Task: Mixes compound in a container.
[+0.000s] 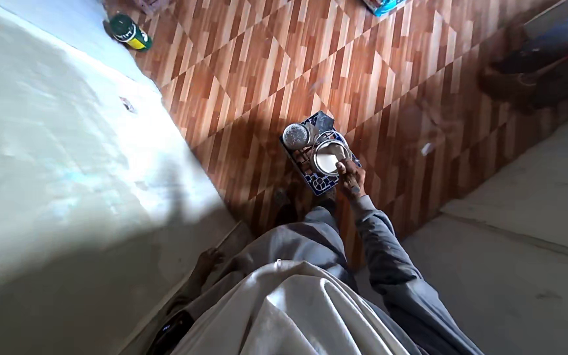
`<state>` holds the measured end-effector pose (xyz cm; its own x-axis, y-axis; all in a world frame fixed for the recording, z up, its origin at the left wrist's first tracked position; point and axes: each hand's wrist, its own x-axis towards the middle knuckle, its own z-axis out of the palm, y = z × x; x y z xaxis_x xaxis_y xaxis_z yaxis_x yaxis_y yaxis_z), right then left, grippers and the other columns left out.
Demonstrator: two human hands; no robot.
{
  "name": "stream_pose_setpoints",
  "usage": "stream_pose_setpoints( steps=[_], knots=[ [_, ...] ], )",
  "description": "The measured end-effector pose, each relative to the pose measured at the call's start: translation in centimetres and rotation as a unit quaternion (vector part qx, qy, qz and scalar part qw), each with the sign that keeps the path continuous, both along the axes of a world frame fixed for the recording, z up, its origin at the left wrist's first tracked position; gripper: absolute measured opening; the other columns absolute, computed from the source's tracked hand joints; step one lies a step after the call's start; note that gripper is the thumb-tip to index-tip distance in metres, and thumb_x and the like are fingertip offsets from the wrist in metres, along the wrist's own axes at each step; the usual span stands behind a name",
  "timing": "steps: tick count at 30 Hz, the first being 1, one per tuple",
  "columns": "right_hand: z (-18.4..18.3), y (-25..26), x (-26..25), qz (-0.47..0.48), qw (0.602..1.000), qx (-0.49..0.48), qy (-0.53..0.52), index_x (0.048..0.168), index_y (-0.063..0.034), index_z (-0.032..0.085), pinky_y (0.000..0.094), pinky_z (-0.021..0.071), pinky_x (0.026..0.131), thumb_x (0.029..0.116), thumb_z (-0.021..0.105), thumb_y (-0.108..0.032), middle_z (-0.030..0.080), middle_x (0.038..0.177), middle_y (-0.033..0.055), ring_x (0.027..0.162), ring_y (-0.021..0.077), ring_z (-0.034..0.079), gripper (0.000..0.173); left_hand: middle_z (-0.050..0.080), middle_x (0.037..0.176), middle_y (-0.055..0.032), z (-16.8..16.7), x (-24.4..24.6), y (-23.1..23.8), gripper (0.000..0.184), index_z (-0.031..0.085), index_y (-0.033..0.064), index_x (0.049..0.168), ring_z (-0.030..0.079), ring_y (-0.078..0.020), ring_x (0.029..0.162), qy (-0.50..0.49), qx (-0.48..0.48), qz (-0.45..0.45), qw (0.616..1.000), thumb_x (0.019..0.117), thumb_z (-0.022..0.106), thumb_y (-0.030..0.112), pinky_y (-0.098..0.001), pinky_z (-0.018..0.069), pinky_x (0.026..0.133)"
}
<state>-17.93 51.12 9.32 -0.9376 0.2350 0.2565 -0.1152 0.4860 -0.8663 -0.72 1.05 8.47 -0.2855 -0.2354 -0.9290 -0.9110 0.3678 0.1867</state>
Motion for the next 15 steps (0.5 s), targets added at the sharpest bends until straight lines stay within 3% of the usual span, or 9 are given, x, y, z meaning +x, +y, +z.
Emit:
stream_pose_setpoints(
  steps=[1,3,6,9,12,15],
  knots=[
    [-2.0,-0.3,-0.1,-0.031,0.999,0.015,-0.037,0.081,0.0036,0.065,0.0351,0.0544,0.064,0.1033,0.051,-0.028,0.061,0.070,0.0103,0.065,0.0163,0.062,0.041,0.066,0.122,-0.0218,0.6,0.1,-0.1,0.034,0.059,-0.0050,0.131,0.065,-0.0294,0.107,-0.005,-0.008,-0.002,1.000,0.1090,0.050,0.019,-0.0472,0.0517,0.092],
    [-5.0,-1.0,-0.5,-0.106,0.982,0.022,-0.153,0.093,0.0083,0.066,0.0517,0.0536,0.071,0.1079,0.043,-0.027,0.063,0.078,0.0210,0.073,0.0324,0.065,0.044,0.067,0.121,-0.0216,0.9,0.6,-0.6,0.033,0.059,-0.0049,0.129,0.066,-0.0297,0.106,-0.014,-0.012,-0.009,1.000,0.1091,0.049,0.019,-0.0479,0.0521,0.091],
    [-7.6,-2.4,-1.2,-0.203,0.953,-0.017,-0.226,0.106,0.0039,0.068,0.0598,0.0518,0.084,0.1105,0.039,-0.026,0.067,0.090,0.0241,0.089,0.0389,0.067,0.042,0.067,0.120,-0.0209,-0.1,0.5,-1.6,0.033,0.058,-0.0044,0.130,0.066,-0.0288,0.103,0.000,0.003,-0.011,1.000,0.1082,0.051,0.019,-0.0475,0.0532,0.088],
    [-7.1,-3.3,-1.4,-0.241,0.953,-0.015,-0.183,0.099,0.0034,0.070,0.0554,0.0516,0.085,0.1090,0.042,-0.023,0.068,0.085,0.0213,0.086,0.0344,0.067,0.040,0.066,0.122,-0.0209,0.1,-1.3,-0.5,0.034,0.058,-0.0043,0.131,0.066,-0.0286,0.104,0.029,0.003,-0.012,0.999,0.1080,0.052,0.019,-0.0466,0.0529,0.090],
    [-3.7,-2.4,-2.2,-0.250,0.960,0.013,-0.124,0.092,0.0066,0.071,0.0529,0.0537,0.083,0.1074,0.047,-0.019,0.069,0.082,0.0226,0.082,0.0337,0.069,0.038,0.067,0.125,-0.0212,-1.0,-2.7,0.4,0.035,0.059,-0.0032,0.132,0.066,-0.0312,0.111,0.061,0.023,-0.004,0.998,0.1087,0.051,0.022,-0.0490,0.0526,0.093],
    [1.3,-0.2,-2.8,-0.213,0.970,-0.024,-0.113,0.083,0.0020,0.065,0.0448,0.0499,0.063,0.1092,0.045,-0.029,0.057,0.066,0.0115,0.062,0.0222,0.057,0.045,0.066,0.124,-0.0210,-2.7,-2.9,2.5,0.035,0.059,-0.0029,0.132,0.065,-0.0299,0.108,0.070,0.048,0.010,0.996,0.1079,0.052,0.022,-0.0481,0.0521,0.092]
  ],
)
